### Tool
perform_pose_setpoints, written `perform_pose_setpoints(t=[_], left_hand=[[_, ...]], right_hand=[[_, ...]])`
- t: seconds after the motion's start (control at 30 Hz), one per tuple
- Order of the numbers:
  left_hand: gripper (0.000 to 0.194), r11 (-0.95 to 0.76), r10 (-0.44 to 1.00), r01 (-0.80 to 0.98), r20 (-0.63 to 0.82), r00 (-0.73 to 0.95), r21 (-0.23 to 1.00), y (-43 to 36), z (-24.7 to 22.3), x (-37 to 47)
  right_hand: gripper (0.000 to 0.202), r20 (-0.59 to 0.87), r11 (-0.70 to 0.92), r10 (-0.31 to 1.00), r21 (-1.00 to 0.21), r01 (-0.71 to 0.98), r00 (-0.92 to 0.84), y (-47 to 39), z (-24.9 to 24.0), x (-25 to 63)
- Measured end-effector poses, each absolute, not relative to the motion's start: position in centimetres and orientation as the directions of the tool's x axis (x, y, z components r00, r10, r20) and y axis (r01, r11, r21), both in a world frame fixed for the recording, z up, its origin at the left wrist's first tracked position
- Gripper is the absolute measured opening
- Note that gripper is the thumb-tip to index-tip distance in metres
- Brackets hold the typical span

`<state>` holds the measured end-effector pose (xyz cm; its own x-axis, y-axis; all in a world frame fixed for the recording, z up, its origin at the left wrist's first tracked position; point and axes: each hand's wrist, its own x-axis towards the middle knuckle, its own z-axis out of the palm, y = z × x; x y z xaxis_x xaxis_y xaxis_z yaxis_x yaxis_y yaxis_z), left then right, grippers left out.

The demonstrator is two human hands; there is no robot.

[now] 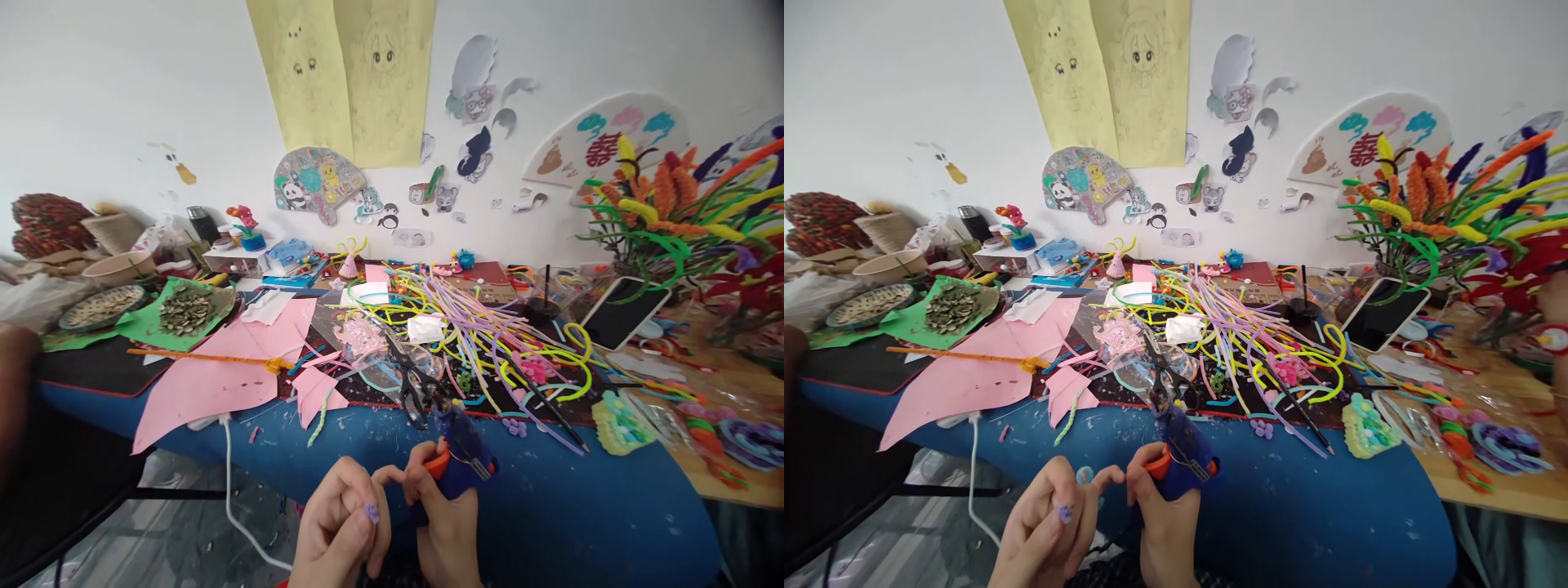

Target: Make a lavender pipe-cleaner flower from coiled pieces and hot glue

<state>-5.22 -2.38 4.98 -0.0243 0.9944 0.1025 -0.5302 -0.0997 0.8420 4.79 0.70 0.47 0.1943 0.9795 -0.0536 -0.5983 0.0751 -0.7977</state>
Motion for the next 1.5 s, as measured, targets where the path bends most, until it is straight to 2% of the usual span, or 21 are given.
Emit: perform_pose_setpoints(t=[0.2,0.3,0.43,0.53,0.7,0.87,1.07,1.2,1.3,1.4,1.5], left_hand=[[0.034,-0.117,0.993,-0.538,0.108,-0.048,0.835,-2.3,5.2,-5.6],[0.035,-0.103,0.995,-0.558,0.088,-0.054,0.824,-2.3,5.3,-5.6],[0.034,-0.054,0.999,-0.563,0.046,-0.028,0.825,-2.3,4.9,-5.6],[0.032,-0.079,0.997,-0.510,0.078,-0.024,0.856,-2.5,4.5,-5.7],[0.024,-0.207,0.977,-0.434,0.208,-0.046,0.877,-2.9,4.7,-5.6],[0.023,-0.207,0.976,-0.444,0.212,-0.037,0.872,-3.0,4.4,-5.8],[0.023,-0.193,0.979,-0.497,0.197,-0.046,0.846,-2.8,3.7,-6.4],[0.024,-0.200,0.980,-0.508,0.183,-0.083,0.838,-2.9,3.7,-6.4],[0.025,-0.184,0.983,-0.511,0.151,-0.105,0.840,-2.9,3.8,-6.4],[0.026,-0.163,0.986,-0.514,0.120,-0.117,0.842,-2.9,3.9,-6.3],[0.028,-0.153,0.987,-0.487,0.105,-0.125,0.860,-2.9,3.8,-6.3]], right_hand=[[0.026,-0.046,0.075,0.982,-0.794,-0.603,0.182,1.0,0.2,5.2],[0.023,-0.031,0.067,0.986,-0.829,-0.556,0.166,0.6,-0.2,5.2],[0.019,0.066,0.114,0.991,-0.865,-0.489,0.113,0.3,-0.1,5.0],[0.019,0.095,0.131,0.990,-0.900,-0.415,0.108,0.4,0.2,5.0],[0.032,0.063,0.108,0.989,-0.930,-0.352,0.136,0.6,-0.1,4.9],[0.042,0.085,0.126,0.989,-0.912,-0.390,0.120,0.8,-0.9,4.8],[0.019,0.035,0.079,0.991,-0.935,-0.346,0.129,1.2,-1.1,5.0],[0.028,0.037,0.038,0.999,-0.957,-0.289,0.011,1.2,-1.0,5.4],[0.018,0.094,0.097,0.995,-0.973,-0.211,0.028,0.8,-0.8,5.8],[0.006,0.224,0.227,0.974,-0.960,-0.165,0.036,0.5,-0.4,6.0],[0.005,0.319,0.322,0.947,-0.937,-0.133,0.044,0.5,0.1,5.9]])
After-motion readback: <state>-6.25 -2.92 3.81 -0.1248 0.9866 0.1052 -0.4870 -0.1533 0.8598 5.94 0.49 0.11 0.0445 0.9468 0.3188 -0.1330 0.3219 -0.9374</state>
